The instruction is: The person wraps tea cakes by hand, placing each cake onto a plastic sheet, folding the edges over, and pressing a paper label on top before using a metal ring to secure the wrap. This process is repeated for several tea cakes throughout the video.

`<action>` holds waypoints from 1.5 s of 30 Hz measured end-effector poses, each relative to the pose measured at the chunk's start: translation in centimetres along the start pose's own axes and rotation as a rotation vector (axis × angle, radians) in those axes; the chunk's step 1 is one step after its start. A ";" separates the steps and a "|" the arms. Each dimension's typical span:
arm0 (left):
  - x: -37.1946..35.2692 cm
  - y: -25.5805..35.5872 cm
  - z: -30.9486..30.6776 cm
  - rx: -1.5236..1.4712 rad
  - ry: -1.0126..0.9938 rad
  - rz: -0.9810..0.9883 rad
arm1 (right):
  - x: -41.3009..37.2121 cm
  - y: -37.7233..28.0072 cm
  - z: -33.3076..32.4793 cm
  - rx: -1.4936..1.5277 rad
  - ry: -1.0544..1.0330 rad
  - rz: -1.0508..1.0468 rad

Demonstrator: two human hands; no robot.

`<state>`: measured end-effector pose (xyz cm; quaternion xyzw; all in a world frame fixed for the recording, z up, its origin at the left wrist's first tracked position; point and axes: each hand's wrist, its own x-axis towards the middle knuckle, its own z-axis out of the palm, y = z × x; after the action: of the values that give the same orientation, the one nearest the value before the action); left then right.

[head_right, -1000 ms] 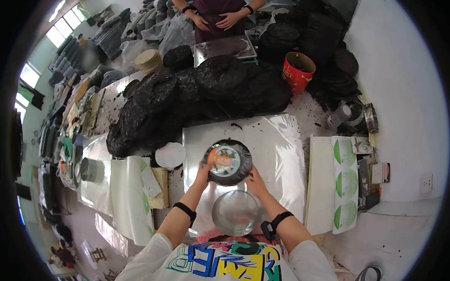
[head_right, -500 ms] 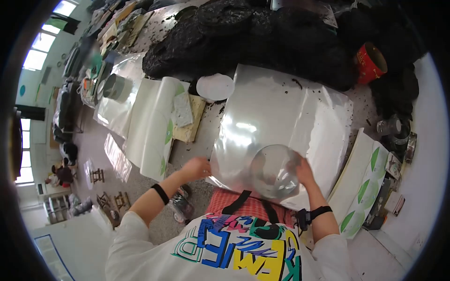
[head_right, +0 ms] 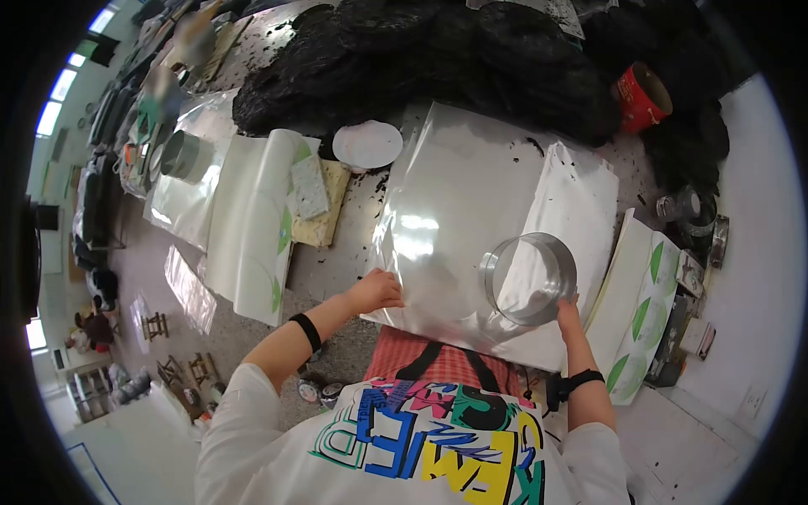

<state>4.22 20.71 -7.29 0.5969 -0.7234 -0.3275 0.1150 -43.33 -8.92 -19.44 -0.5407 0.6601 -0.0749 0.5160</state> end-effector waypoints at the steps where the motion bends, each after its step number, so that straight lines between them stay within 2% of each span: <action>1: 0.1 0.2 -0.2 0.002 0.001 -0.004 | 0.3 0.2 0.4 0.014 0.055 -0.013; 3: 1.0 0.4 -0.9 -0.373 -0.046 -0.180 | 1.8 -1.0 1.1 -0.043 0.052 -0.063; 5: 2.2 0.6 -3.1 -0.346 -0.020 -0.165 | 3.0 -3.5 1.8 -0.096 0.062 -0.100; 7: 2.6 1.4 -4.5 -0.323 0.002 -0.153 | 3.3 -6.7 2.5 -0.265 -0.047 -0.075; 9: 1.4 2.5 -4.7 0.183 -0.081 0.157 | 1.5 -9.7 3.2 -0.305 -0.031 -0.036; 11: -0.3 1.8 -2.2 0.129 -0.112 0.114 | -1.1 -12.0 3.5 -0.331 -0.008 -0.007; 13: -1.0 0.1 -0.2 0.021 -0.031 -0.041 | -3.3 -13.0 3.2 -0.103 -0.079 0.044; 15: -0.6 0.2 0.3 0.012 -0.009 -0.030 | -2.9 -10.2 2.6 -0.080 -0.082 0.067; 17: -0.6 -2.0 3.1 -0.142 0.103 0.034 | 1.6 -3.0 2.5 -0.267 -0.048 -0.026; 18: -0.3 -1.0 2.4 -0.106 0.151 0.083 | 1.9 -2.8 2.6 -0.267 -0.022 -0.012; 19: -0.4 -0.7 2.4 -0.129 0.170 0.086 | 6.1 3.1 3.4 -0.553 0.013 -0.214; 20: -0.4 -0.6 2.2 -0.077 0.197 0.137 | 4.5 0.5 3.4 -0.195 0.009 -0.055; 21: -0.6 -2.0 3.8 -0.062 0.179 0.126 | 3.5 -0.7 3.5 -0.185 0.028 -0.072; 23: -0.6 -1.4 3.1 -0.103 0.184 0.117 | 2.8 -1.8 4.3 -0.224 0.123 -0.098; 24: -0.6 -1.9 3.7 -0.066 0.150 0.091 | 0.7 -4.3 3.7 -0.036 0.013 -0.103; 25: -0.7 -1.9 3.4 0.092 0.084 0.153 | -1.5 -7.2 3.6 -0.103 0.032 -0.072; 26: -0.8 -0.8 2.3 0.175 0.050 0.161 | -0.3 -5.7 3.9 -0.057 0.025 -0.108; 27: -0.4 -0.6 2.4 0.139 0.013 0.138 | -1.7 -8.0 3.7 -0.113 0.049 -0.066; 28: -0.4 -0.3 2.0 0.063 -0.044 0.139 | -0.9 -7.0 3.7 -0.062 0.037 -0.088; 29: -0.3 0.3 1.7 0.066 -0.058 0.125 | 2.6 -1.4 4.4 -0.161 0.071 -0.247; 30: 0.0 0.6 1.5 0.112 -0.126 0.101 | -4.3 -7.7 2.6 0.108 -0.005 -0.138; 31: 0.4 0.7 1.7 0.153 -0.129 0.114 | -3.2 -3.5 2.2 0.209 0.015 -0.277; 32: 0.7 0.4 2.2 0.158 -0.110 0.134 | -5.2 -3.0 0.4 0.257 -0.090 -0.058; 33: 1.0 0.0 2.7 0.164 -0.093 0.161 | -6.2 -4.6 -0.6 0.263 -0.095 -0.084; 35: 2.1 -1.5 4.0 0.192 -0.185 0.169 | -9.8 -9.5 -2.0 0.296 -0.121 -0.195; 37: 3.5 -2.0 4.4 0.176 -0.107 0.160 | -14.4 -15.1 -2.5 0.317 -0.152 -0.290; 39: 6.3 -3.4 4.5 0.047 -0.529 -0.015 | -19.2 -20.1 -2.2 0.340 -0.188 -0.370; 40: 8.8 -8.2 7.9 -0.346 -0.694 -0.132 | -21.5 -21.7 -1.8 0.356 -0.207 -0.400; 41: 12.2 -17.6 14.4 -0.982 -0.790 -0.483 | -23.2 -22.5 -1.6 0.374 -0.224 -0.427; 42: 14.8 -13.9 7.1 -0.805 -0.658 -0.285 | -24.7 -22.7 -1.6 0.389 -0.238 -0.450; 43: 16.5 -5.9 -1.8 -0.472 -0.206 -0.205 | -21.8 -21.5 0.8 0.131 -0.362 -0.747; 44: 18.3 -3.2 -6.4 -0.245 0.198 0.032 | -22.5 -24.6 3.7 0.187 -0.390 -0.779; 45: 19.3 2.6 -11.8 -0.176 0.339 -0.166 | -21.9 -24.6 6.4 0.148 -0.457 -0.870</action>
<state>3.70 -1.22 -1.12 0.6885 -0.6106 -0.2929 0.2595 -25.36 1.44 6.99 -0.7306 0.2362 -0.2095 0.6054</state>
